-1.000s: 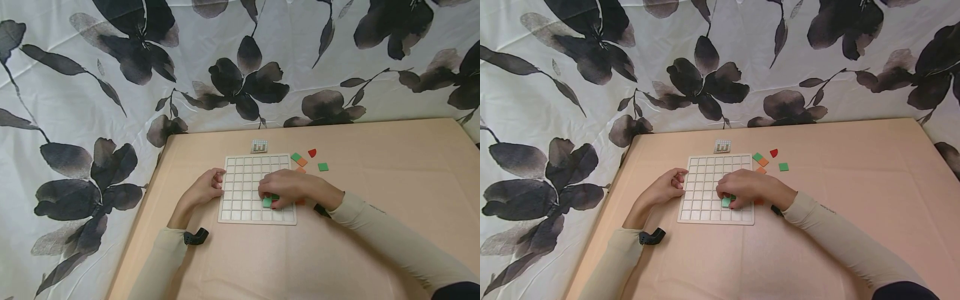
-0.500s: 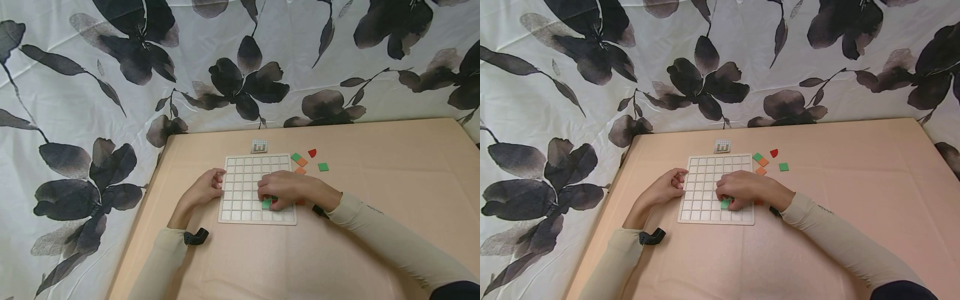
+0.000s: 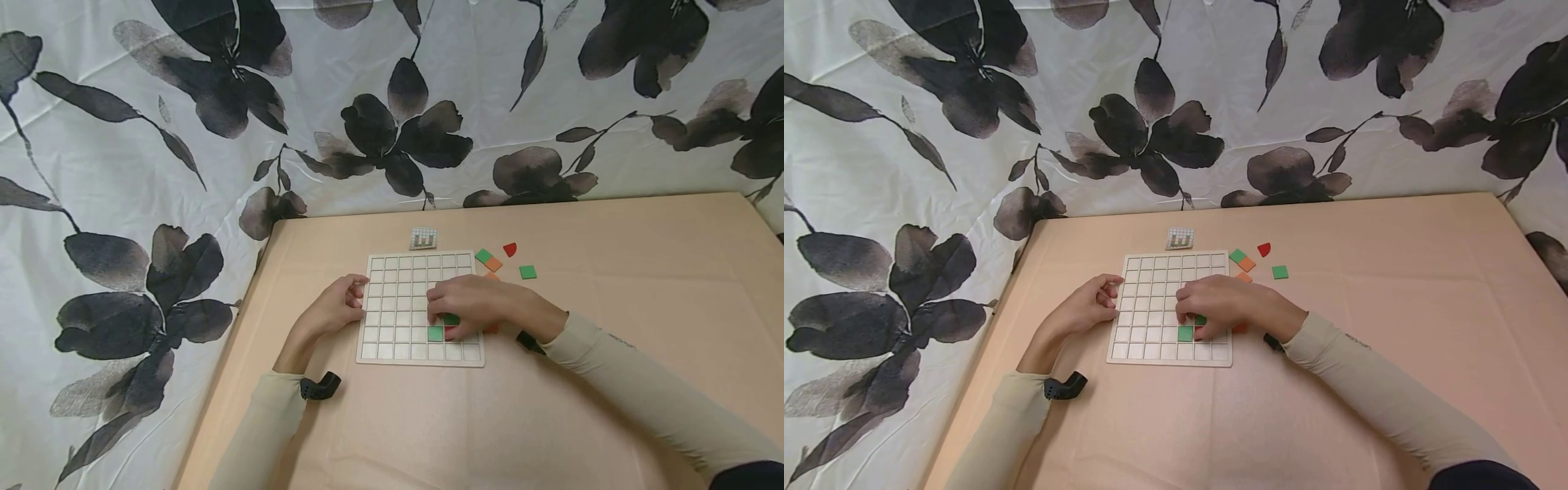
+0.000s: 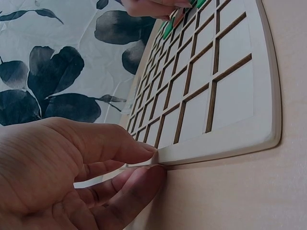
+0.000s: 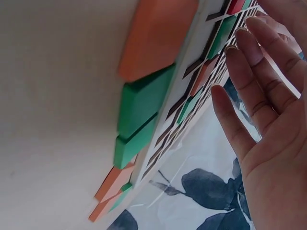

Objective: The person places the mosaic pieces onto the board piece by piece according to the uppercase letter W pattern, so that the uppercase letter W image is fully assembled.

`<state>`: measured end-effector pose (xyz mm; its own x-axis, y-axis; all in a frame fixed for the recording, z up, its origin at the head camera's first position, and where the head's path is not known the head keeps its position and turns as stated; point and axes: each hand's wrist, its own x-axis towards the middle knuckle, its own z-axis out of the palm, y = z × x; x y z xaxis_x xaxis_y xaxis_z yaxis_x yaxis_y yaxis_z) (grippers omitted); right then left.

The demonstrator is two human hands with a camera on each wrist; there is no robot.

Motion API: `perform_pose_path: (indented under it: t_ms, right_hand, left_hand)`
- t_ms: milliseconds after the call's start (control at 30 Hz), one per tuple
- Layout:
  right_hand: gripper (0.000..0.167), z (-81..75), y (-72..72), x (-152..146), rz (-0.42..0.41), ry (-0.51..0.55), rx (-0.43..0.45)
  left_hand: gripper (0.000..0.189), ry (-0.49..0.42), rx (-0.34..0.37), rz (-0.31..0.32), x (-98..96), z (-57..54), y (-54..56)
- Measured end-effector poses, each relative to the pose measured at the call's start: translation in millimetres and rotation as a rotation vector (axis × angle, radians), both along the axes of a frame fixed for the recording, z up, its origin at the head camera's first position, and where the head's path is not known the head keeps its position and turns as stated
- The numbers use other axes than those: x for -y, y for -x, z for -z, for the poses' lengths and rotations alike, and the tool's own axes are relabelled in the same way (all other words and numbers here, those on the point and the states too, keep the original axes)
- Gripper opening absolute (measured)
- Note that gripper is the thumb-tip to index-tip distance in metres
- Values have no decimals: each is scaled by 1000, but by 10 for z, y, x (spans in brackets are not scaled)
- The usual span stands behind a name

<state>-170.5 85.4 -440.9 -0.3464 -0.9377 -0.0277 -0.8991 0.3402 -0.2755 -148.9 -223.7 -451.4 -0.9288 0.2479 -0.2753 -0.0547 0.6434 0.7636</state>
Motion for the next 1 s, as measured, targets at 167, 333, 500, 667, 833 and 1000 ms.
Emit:
perform_pose_path:
  t_ms: [167, 333, 500, 667, 833, 1000]
  right_hand:
    - [19, -1, 15, -77, 17, 0, 7]
    - [19, -23, 8, -170, 17, 18, 6]
    - [22, -68, -2, -285, 54, 8, 25]
    - [28, -120, 18, -417, 137, -13, 59]
    - [35, -124, 75, -556, 212, -4, 57]
    - [36, -128, 152, -684, 277, 40, 72]
  left_hand:
    - [67, 19, 2, -14, -6, -23, -3]
    - [67, 10, 4, -14, -10, -33, -5]
    - [67, 14, 3, -8, -8, -18, -9]
    - [67, 14, 0, -8, -10, -17, -8]
    - [67, 13, -3, -2, -9, -32, -14]
    - [67, 9, 1, 0, -7, -34, -12]
